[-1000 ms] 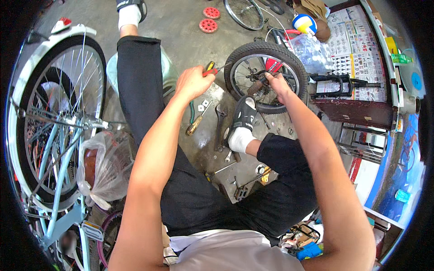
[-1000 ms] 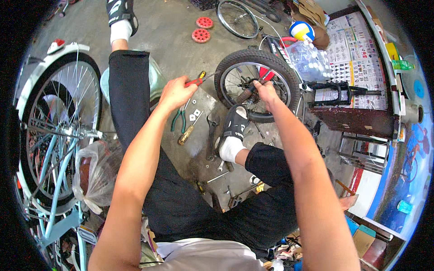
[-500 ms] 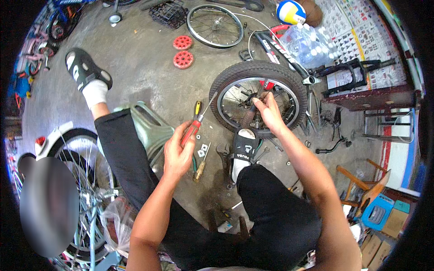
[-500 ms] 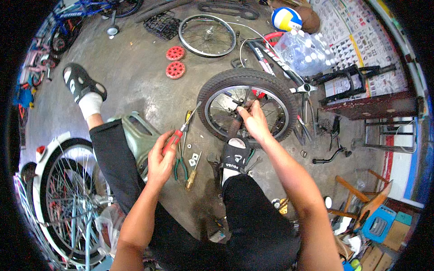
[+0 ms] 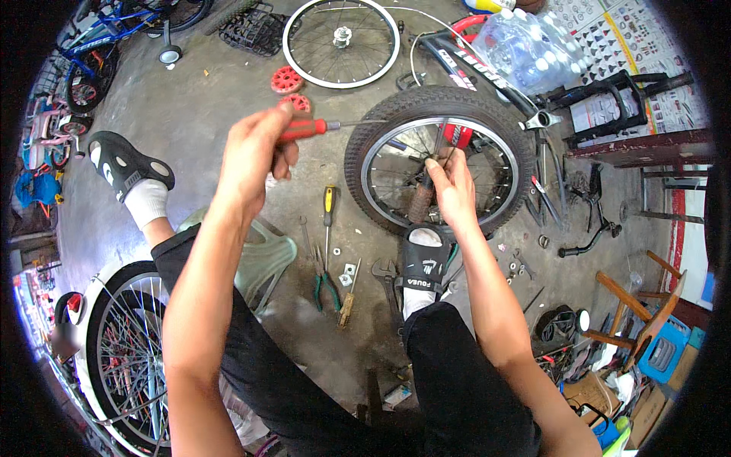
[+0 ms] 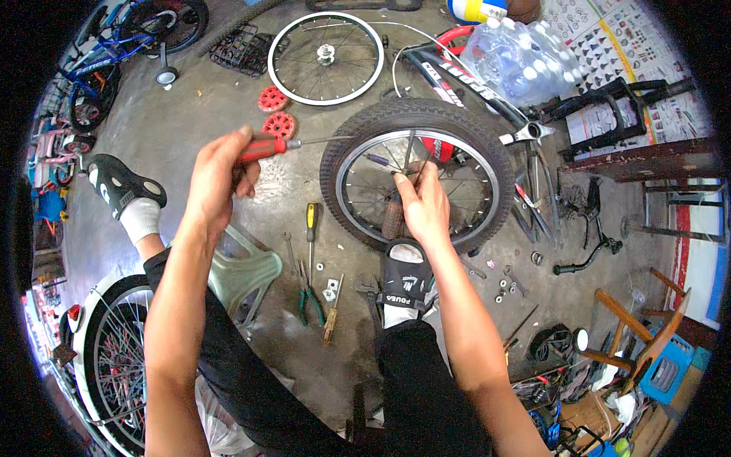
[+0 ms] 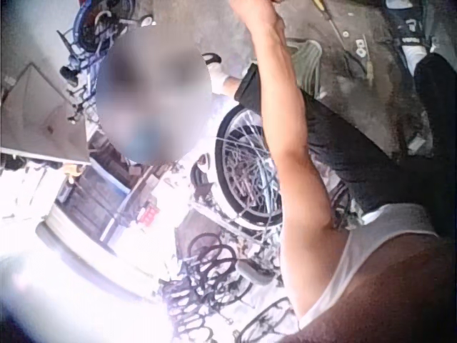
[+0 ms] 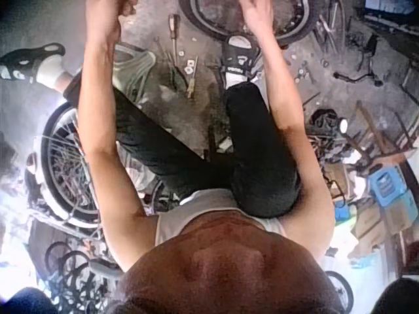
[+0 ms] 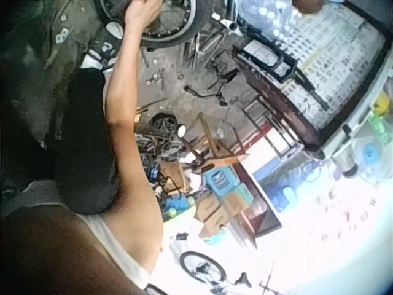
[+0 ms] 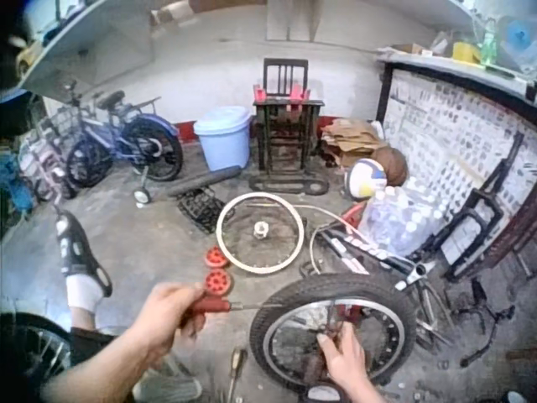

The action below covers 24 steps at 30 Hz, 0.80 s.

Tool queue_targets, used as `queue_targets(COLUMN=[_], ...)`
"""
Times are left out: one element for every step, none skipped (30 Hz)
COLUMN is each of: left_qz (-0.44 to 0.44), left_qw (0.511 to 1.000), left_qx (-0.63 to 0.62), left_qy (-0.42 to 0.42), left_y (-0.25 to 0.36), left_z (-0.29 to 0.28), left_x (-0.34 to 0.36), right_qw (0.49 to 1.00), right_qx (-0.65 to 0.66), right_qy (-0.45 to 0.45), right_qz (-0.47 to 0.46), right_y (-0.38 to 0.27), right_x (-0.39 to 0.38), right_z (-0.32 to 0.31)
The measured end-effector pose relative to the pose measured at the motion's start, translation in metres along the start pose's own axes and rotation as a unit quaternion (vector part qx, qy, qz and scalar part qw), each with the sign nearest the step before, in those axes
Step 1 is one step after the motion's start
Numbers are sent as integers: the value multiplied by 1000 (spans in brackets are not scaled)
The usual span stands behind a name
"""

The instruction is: Loosening and tightening spoke nipples on a bicycle wheel with a screwdriver.

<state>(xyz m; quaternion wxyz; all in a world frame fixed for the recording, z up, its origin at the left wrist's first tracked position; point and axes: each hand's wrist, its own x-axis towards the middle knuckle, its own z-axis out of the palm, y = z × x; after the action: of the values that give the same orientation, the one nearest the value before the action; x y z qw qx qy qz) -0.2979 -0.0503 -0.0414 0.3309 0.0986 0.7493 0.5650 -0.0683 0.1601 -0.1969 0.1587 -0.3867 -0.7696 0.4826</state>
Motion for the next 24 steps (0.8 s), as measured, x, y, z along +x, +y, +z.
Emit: queue_targets(left_qz=[-23, -52, -74, -97, -112, -127, -142, -146, -149, -153, -162, -171, -180, -186, -206, -207, -214, -221, -204, -187, -149, -108, -39, 26], left_qw=[1000, 999, 997, 995, 994, 992, 990, 989, 989, 988, 987, 985, 983, 981, 977, 978, 976, 974, 975, 968, 956, 935, 913, 881], left_qx=[-3, -7, -3, 1, -2, -5, -7, -2, 2, 7, 18, 30, 42, 54, 46, 36, 41, 46, 82, 166, 253, 337, 404, 470], left_qy=[-1, -1, -3, -4, 4, 11, 20, 20, 20, 20, 6, 6, 6, 5, 22, 15, 26, 33, 31, 34, 33, 32, 42, 52], left_y=[3, 13, 14, 14, 18, 21, 24, 26, 28, 29, 31, 28, 22, 21, 25, 14, 15, 22, 28, 28, 39, 49, 53, 50], left_z=[-2, 2, -1, -4, -2, -1, 0, -1, -5, -7, -5, -4, 1, 8, 15, 10, 13, 22, 27, 18, 25, 32, 28, 23], left_x=[10, 16, 24, 30, 35, 39, 43, 48, 54, 59, 61, 65, 69, 73, 69, 78, 79, 77, 73, 77, 76, 76, 79, 89], right_qw=[1000, 1000, 999, 999, 1000, 1000, 999, 999, 999, 999, 999, 998, 998, 998, 998, 999, 998, 998, 998, 998, 998, 998, 998, 998], right_qx=[-7, -17, -34, -31, -27, -24, -31, -39, -46, -48, -52, -54, -55, -56, -53, -50, -53, -55, -58, -60, -54, -49, -54, -59], right_qy=[9, 22, 19, 15, 12, 9, 8, 8, 8, 8, 9, 5, 8, 13, 14, 15, 18, 23, 27, 27, 23, 28, 32, 34], right_qz=[-5, -9, -2, 2, 3, 4, 7, 8, 10, 12, 14, 14, 8, 9, 9, 8, 10, 7, 3, -4, 13, 6, 1, -1], right_y=[2, 0, -5, -6, -8, -9, -9, -10, -11, -11, -12, -14, -15, -15, -16, -17, -16, -13, -10, -11, -10, -7, -7, -11], right_x=[3, 5, 3, 1, 2, 2, 1, -1, -2, -1, -2, -1, -2, 0, 0, 1, 3, 4, 5, 3, 2, -1, -2, -5], right_z=[2, 1, -2, -2, -3, -4, -5, -6, -7, -8, -8, -7, -6, -7, -6, -5, -4, -5, -5, -2, -5, -7, -4, 1])
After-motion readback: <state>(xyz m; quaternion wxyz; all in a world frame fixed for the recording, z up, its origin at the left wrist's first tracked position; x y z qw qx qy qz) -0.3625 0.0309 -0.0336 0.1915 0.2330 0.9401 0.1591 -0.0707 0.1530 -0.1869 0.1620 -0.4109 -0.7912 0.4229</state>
